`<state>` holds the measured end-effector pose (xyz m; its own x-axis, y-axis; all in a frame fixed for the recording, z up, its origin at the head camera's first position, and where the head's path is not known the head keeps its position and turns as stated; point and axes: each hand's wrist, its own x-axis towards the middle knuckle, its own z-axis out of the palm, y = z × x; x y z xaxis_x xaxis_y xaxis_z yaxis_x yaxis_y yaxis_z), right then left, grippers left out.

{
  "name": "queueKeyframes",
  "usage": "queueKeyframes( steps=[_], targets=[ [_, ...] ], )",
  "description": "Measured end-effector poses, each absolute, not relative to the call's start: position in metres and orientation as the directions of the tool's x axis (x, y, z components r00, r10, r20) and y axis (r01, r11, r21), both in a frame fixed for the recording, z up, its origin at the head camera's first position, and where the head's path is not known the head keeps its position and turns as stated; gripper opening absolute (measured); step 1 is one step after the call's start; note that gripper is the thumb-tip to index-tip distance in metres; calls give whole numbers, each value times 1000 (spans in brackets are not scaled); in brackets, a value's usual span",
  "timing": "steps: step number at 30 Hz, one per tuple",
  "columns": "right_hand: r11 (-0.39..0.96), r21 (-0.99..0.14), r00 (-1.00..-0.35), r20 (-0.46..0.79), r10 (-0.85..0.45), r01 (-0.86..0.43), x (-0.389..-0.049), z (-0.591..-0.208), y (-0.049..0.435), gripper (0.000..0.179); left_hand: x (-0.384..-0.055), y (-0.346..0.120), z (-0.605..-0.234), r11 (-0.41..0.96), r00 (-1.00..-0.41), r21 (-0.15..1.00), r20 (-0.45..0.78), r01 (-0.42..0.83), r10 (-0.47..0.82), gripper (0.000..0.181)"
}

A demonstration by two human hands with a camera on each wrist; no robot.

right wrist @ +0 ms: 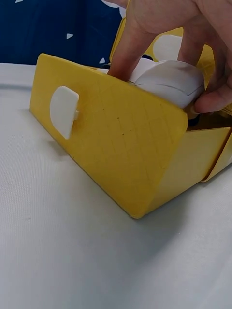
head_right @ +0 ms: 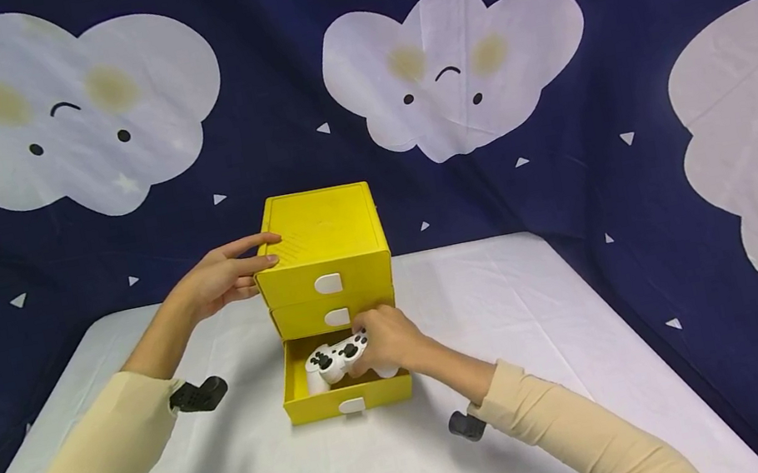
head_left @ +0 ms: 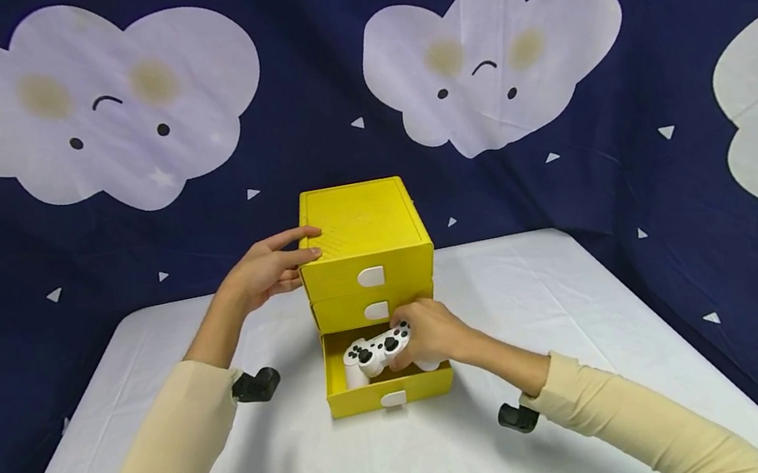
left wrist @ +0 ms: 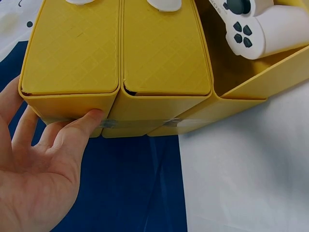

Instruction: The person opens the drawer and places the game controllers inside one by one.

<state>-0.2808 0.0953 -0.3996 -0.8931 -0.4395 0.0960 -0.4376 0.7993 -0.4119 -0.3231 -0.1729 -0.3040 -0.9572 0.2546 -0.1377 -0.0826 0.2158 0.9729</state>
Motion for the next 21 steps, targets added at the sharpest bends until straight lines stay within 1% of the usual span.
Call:
queueKeyframes(
  steps=[6, 13, 21],
  targets=[
    [805, -400, -892, 81, -445, -439, -282, -405, 94, 58, -323, -172, -305, 229, -960, 970, -141, -84, 244, 51],
    [814, -393, -897, 69, -437, -427, -281, -410, 95, 54, -323, -171, -304, 237, -961, 968, -145, -88, 234, 51],
    [827, -389, -906, 47, -421, -405, -283, -415, 95, 56, -323, -172, -303, 242, -961, 967, -138, -78, 242, 50]
  ],
)
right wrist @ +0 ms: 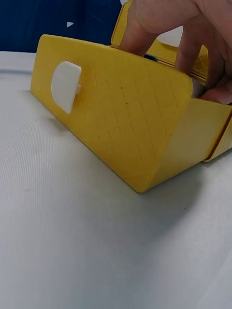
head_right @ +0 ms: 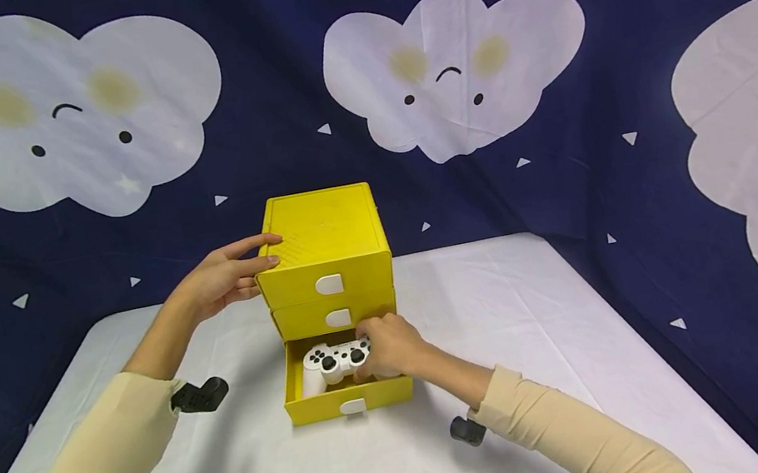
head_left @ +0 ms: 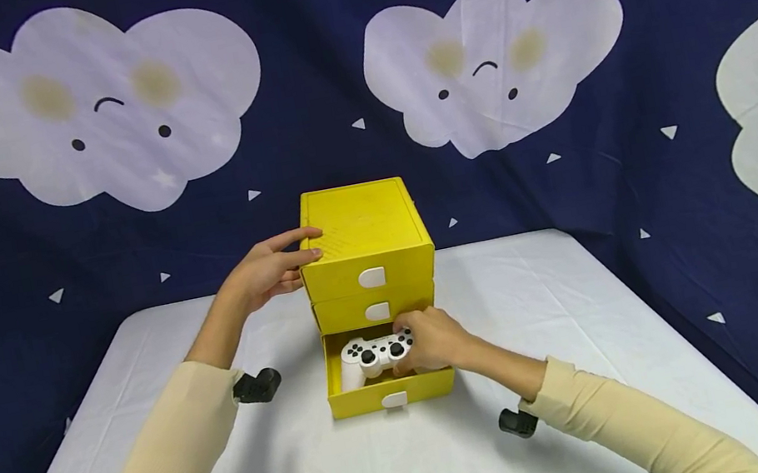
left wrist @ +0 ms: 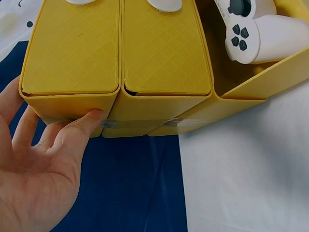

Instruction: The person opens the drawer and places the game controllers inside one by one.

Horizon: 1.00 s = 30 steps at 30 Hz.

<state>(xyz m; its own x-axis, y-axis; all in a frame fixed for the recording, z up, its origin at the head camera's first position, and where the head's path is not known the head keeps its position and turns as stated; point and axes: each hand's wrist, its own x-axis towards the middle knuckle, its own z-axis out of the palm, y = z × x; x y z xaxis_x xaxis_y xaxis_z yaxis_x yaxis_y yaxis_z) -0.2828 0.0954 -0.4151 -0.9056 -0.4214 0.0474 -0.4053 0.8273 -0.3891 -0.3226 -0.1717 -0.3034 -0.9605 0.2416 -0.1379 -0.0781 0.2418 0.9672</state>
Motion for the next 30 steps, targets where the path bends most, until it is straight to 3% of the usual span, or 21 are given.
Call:
queueKeyframes(
  steps=[30],
  targets=[
    [837, -378, -908, 32, -417, -397, -286, -425, 96, 59, -322, -171, -304, 238, -962, 968, -139, -82, 235, 50]
  ],
)
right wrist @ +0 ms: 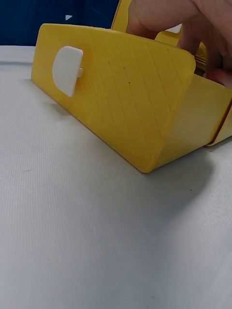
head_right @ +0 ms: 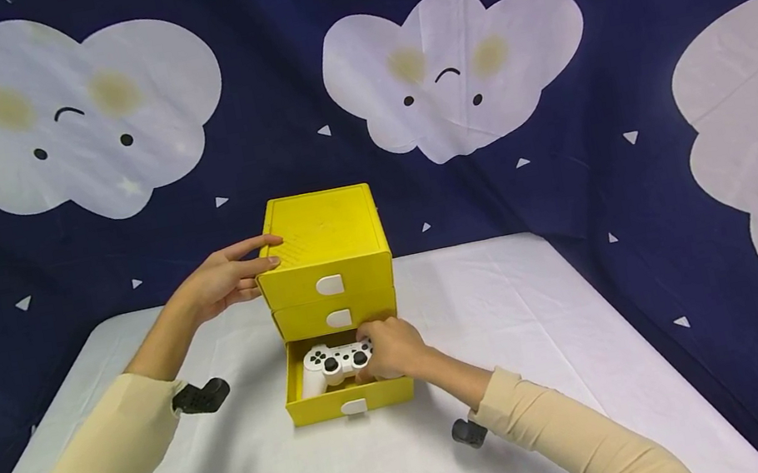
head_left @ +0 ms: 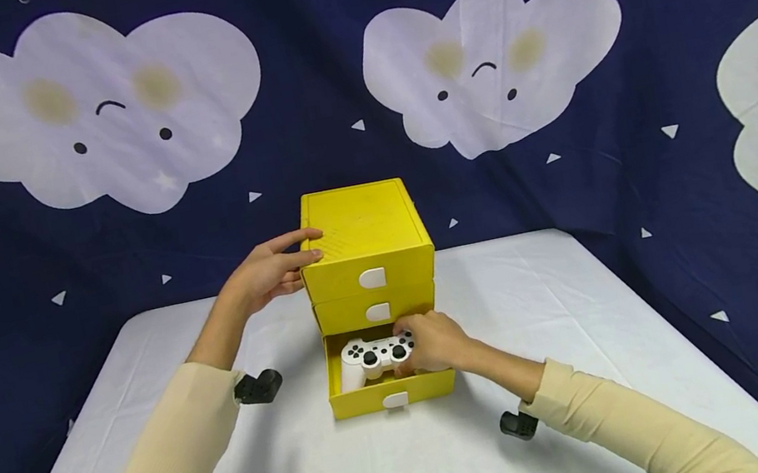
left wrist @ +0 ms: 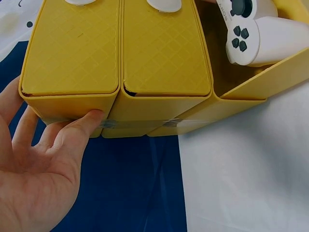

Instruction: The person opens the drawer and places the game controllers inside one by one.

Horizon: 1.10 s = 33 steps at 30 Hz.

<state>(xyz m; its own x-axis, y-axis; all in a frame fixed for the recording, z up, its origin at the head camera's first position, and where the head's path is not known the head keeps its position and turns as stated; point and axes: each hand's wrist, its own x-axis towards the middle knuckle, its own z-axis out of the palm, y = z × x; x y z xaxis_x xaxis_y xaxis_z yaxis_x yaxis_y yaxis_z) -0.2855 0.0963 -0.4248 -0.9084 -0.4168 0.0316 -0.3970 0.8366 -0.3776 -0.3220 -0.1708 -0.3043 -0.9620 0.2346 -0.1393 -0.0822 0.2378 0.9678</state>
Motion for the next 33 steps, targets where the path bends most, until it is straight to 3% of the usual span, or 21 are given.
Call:
queueKeyframes(
  steps=[17, 23, 29, 33],
  targets=[
    [816, -452, -911, -14, -411, -361, -283, -415, 101, 56, -323, -172, -305, 205, -958, 976, -126, -73, 258, 50],
    [789, -473, -906, 49, -421, -393, -279, -405, 109, 52, -323, -173, -305, 214, -958, 974, -127, -72, 258, 51],
    [793, -470, -912, 67, -406, -387, -274, -399, 122, 62, -324, -173, -305, 210, -957, 975, -129, -75, 258, 50],
    [814, -488, -932, -1, -363, -316, -268, -394, 131, 78, -325, -173, -305, 215, -958, 974, -132, -77, 255, 50]
  ],
)
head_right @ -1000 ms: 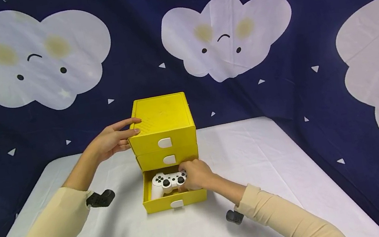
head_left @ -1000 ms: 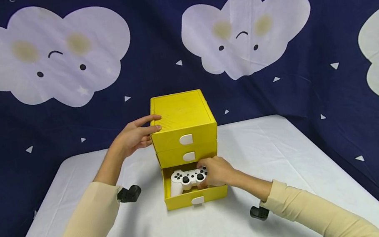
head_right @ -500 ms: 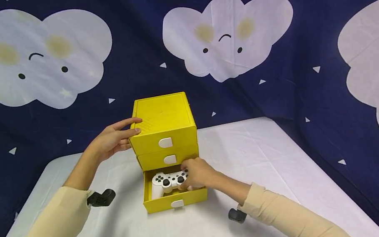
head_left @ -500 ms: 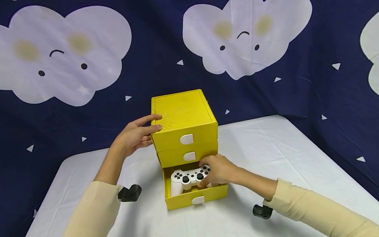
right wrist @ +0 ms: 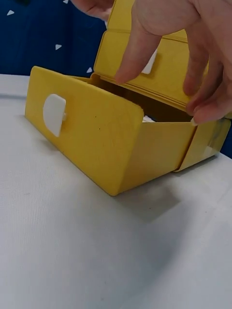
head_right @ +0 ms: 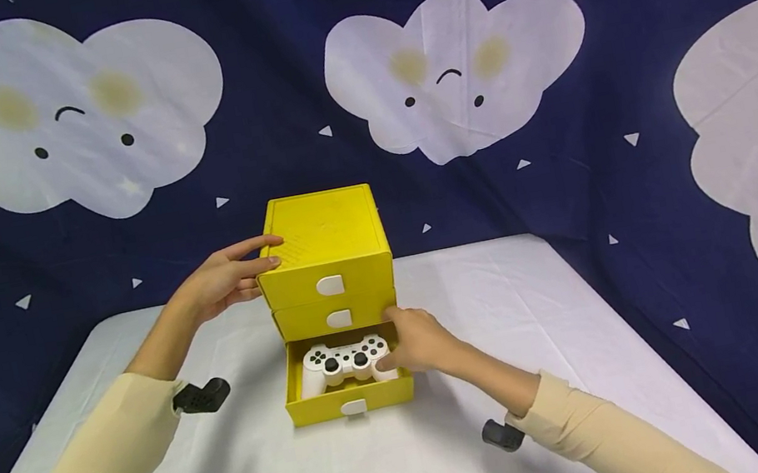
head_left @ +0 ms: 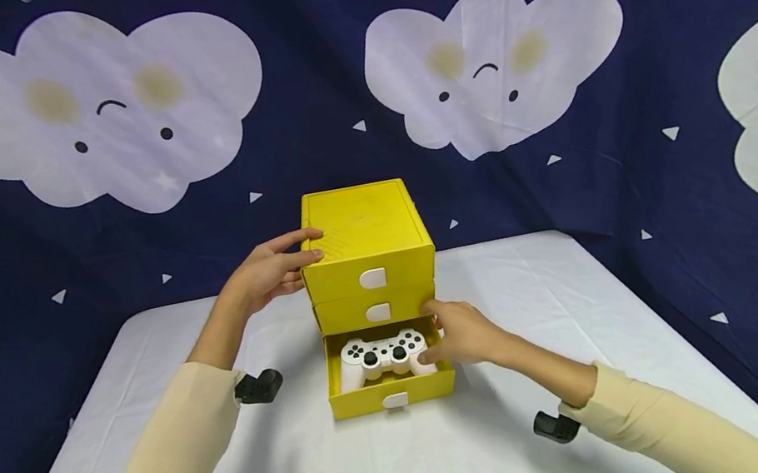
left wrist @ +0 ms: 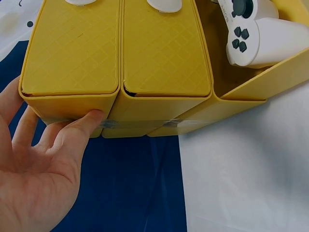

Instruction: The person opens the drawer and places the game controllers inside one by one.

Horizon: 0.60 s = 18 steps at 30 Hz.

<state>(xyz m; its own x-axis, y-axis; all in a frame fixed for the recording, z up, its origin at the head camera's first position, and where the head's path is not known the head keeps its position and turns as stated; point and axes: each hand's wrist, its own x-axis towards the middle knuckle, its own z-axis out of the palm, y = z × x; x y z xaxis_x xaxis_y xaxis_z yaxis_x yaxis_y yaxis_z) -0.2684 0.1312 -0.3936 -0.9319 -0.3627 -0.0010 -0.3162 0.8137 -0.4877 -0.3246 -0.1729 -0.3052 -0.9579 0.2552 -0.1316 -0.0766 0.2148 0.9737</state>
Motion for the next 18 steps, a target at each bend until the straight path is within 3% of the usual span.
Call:
queueKeyframes(
  steps=[8, 18],
  targets=[
    [815, -543, -935, -141, -324, -201, -261, -399, 147, 112, -324, -172, -304, 217, -959, 973, -136, -82, 250, 49],
    [763, -628, -928, -174, -329, -153, -257, -405, 152, 128, -323, -172, -305, 239, -961, 967, -142, -84, 237, 50]
  ],
)
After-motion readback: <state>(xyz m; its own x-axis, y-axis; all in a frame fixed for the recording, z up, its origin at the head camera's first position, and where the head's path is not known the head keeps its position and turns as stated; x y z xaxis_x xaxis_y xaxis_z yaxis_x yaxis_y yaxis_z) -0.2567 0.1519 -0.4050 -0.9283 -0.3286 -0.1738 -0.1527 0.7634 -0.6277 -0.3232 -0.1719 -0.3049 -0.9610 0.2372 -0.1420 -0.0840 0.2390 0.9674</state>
